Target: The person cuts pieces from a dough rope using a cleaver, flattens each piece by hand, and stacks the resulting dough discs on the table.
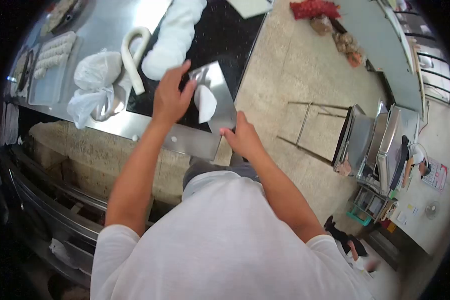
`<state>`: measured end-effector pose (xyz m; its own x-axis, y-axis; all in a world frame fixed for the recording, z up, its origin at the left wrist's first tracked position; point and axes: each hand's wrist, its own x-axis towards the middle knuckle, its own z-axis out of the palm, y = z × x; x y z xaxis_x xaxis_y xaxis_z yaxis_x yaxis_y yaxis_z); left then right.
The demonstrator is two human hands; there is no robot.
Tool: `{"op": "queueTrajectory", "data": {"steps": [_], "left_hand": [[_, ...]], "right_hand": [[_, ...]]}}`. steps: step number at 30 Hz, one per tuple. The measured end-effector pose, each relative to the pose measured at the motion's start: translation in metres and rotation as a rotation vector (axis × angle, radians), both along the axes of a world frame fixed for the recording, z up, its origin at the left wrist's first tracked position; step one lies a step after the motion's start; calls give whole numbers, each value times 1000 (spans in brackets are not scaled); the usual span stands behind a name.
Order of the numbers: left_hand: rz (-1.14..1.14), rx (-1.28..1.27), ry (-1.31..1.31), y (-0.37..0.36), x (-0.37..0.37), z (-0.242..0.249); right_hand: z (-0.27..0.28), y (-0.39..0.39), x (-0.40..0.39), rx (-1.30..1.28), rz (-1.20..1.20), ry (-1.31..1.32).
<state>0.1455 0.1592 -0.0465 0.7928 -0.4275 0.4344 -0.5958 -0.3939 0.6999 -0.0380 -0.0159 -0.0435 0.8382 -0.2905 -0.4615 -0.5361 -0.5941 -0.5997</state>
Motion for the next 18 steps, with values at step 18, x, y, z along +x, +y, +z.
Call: {"op": "queueTrajectory", "data": {"steps": [18], "left_hand": [[-558,661,-139,-9,3,15]], "right_hand": [[24,-21,23,-137,155,68]]}}
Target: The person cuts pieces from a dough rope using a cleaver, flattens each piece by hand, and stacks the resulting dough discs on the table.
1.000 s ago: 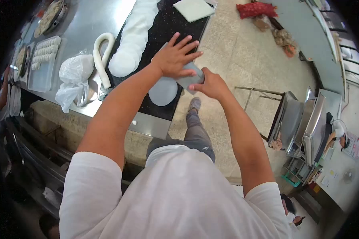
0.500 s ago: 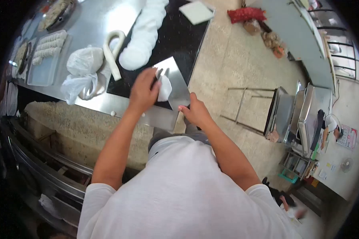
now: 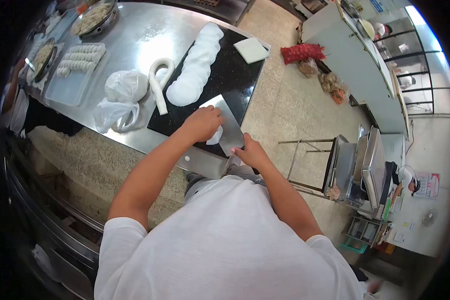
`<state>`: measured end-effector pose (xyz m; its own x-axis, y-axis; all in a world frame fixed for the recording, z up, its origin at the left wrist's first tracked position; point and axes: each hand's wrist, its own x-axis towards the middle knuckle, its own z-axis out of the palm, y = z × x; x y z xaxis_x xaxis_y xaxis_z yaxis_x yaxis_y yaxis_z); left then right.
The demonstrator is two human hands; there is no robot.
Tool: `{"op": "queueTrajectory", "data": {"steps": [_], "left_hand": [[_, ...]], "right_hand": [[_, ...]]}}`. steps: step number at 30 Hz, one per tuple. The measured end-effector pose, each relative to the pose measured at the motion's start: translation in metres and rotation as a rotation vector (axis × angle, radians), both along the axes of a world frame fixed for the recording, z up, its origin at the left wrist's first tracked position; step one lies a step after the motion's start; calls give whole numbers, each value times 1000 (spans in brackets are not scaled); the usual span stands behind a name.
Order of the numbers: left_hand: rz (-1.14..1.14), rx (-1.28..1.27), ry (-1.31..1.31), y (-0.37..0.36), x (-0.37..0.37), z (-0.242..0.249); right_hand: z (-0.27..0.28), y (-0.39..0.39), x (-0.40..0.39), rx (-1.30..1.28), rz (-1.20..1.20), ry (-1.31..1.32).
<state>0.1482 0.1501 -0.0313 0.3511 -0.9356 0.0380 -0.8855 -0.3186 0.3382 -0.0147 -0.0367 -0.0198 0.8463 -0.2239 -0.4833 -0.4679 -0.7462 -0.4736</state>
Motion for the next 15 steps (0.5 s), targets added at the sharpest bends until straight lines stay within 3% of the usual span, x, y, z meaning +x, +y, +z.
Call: {"op": "queueTrajectory", "data": {"steps": [8,15], "left_hand": [[-80,-7,1,1,7,7],[-64,-21,226,1,9,15]], "right_hand": [[-3,-6,1,3,9,-12],[-14,-17,4,133,13,-36]]}}
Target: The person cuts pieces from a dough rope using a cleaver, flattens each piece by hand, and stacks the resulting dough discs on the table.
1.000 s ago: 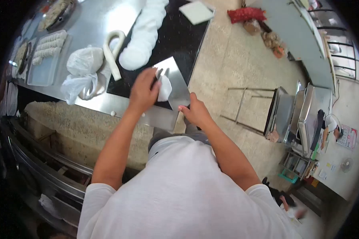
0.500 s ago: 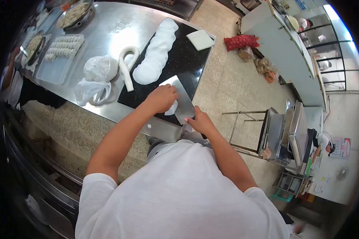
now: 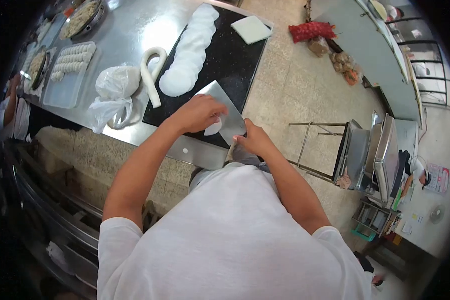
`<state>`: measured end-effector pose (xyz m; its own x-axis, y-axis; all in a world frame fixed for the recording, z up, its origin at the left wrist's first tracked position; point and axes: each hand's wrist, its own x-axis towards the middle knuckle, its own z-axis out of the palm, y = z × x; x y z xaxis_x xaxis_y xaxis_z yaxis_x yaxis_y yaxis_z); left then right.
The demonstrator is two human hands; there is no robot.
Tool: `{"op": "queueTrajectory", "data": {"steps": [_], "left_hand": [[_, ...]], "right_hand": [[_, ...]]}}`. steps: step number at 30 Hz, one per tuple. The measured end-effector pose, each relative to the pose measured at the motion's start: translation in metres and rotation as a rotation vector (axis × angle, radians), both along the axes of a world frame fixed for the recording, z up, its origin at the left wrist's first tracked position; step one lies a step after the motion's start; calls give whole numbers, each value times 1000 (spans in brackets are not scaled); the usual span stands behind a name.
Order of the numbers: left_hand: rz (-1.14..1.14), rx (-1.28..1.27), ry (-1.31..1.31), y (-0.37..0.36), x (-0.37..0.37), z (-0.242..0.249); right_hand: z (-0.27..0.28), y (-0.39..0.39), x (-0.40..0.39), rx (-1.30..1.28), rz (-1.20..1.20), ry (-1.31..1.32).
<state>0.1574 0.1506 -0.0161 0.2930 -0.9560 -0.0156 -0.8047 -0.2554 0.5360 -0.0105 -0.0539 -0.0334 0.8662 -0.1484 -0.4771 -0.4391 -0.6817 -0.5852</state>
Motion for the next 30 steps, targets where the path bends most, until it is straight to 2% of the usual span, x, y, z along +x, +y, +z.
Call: {"op": "queueTrajectory", "data": {"steps": [2,3,4,6,7,8,10,12,14,15,17,22,24,27,30], "left_hand": [[153,-186,497,4,-2,5],[228,-237,631,7,-5,8],[252,-226,627,9,-7,6],[490,-289,953,13,-15,-2],[569,-315,988,15,-19,-3],[599,-311,967,14,-24,-2],[860,-496,944,16,-43,-2],[968,-553,895,12,-61,-4],[1118,-757,959,3,-79,-1],[1122,-730,911,3,-84,-2],[1175,-803,908,-12,-88,18],[1225,-1051,1006,-27,-72,36],[1211,-1069,969,-34,-68,42],[1224,-1058,875,-44,-71,47],[1269,-952,818,-44,-74,39]], "right_hand": [[7,-1,1,34,43,24],[9,-2,1,52,73,29],[6,-3,1,69,92,29],[1,-5,-10,133,296,81],[-4,-10,-13,111,396,69],[-6,-19,-4,129,421,53],[-8,-37,1,194,544,88],[-6,-61,14,230,561,114],[-6,-88,22,266,528,85],[-9,-101,27,272,562,72],[-18,-123,37,272,474,167],[-23,-159,50,219,482,-1],[-22,-167,55,199,479,-48],[0,-163,57,328,328,175],[-20,-166,53,414,265,174]]}}
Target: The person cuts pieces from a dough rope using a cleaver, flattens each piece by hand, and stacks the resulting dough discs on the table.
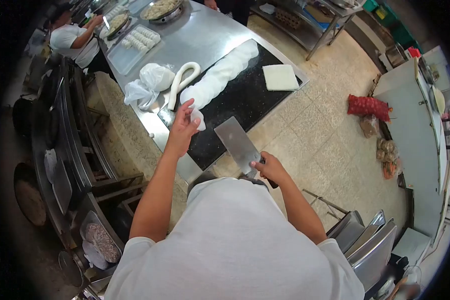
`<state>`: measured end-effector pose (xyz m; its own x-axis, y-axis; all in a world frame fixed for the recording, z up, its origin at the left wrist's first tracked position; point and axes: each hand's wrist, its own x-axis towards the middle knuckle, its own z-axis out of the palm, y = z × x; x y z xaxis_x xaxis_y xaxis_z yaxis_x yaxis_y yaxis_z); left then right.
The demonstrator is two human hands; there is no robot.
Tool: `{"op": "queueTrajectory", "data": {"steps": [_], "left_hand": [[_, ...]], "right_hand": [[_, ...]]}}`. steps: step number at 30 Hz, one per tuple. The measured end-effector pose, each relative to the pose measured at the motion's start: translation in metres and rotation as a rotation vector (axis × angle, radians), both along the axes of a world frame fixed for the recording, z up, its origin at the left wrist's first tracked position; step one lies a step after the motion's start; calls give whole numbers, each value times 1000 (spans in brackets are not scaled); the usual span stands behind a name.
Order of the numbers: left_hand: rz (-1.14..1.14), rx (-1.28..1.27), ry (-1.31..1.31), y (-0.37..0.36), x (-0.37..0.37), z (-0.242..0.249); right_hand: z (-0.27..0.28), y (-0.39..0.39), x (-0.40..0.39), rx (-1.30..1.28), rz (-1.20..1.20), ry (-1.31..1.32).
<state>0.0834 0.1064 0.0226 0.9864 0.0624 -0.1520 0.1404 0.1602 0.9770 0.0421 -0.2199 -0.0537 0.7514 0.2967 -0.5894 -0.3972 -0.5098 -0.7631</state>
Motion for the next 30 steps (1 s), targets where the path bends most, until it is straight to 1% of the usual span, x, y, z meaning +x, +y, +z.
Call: {"op": "queueTrajectory", "data": {"steps": [4,9,10,12,13,14,16,17,18,19,20,21,23,24,25,27,28,30], "left_hand": [[-37,94,18,0,-6,-3],[-98,173,30,21,18,-4],[-95,153,24,23,25,-3],[-42,-84,-45,25,38,0],[-26,-113,-62,30,45,-5],[-24,-133,-59,37,54,-13],[75,-75,-25,51,67,-30],[168,-12,56,55,69,-34],[168,-31,69,63,71,-48],[170,140,56,75,73,-72],[172,314,35,82,74,-81],[163,422,-4,86,74,-89],[130,439,-2,84,66,-79],[97,475,-12,84,61,-71],[98,478,-22,88,59,-73],[89,671,-148,91,59,-81],[95,666,-158,91,58,-79],[104,849,-242,92,57,-77]], "right_hand": [[-8,-5,-3,97,-62,-4],[4,2,-1,37,-114,-12],[8,8,-2,19,-151,-40],[10,12,-4,-21,-185,-69],[7,13,-5,-5,-203,-77],[5,14,-5,11,-221,-84],[4,16,-5,-4,-241,-85],[5,17,-6,0,-264,-85],[6,19,-9,-22,-263,-77],[9,22,-11,-18,-297,-72],[12,26,-9,-10,-330,-76],[15,30,-7,-23,-327,-79],[17,35,-13,-5,-409,-72],[18,38,-16,-5,-408,-70],[18,40,-15,17,-428,-69],[18,42,-5,43,-449,-90],[20,41,0,38,-443,-102],[26,35,13,33,-432,-121]]}}
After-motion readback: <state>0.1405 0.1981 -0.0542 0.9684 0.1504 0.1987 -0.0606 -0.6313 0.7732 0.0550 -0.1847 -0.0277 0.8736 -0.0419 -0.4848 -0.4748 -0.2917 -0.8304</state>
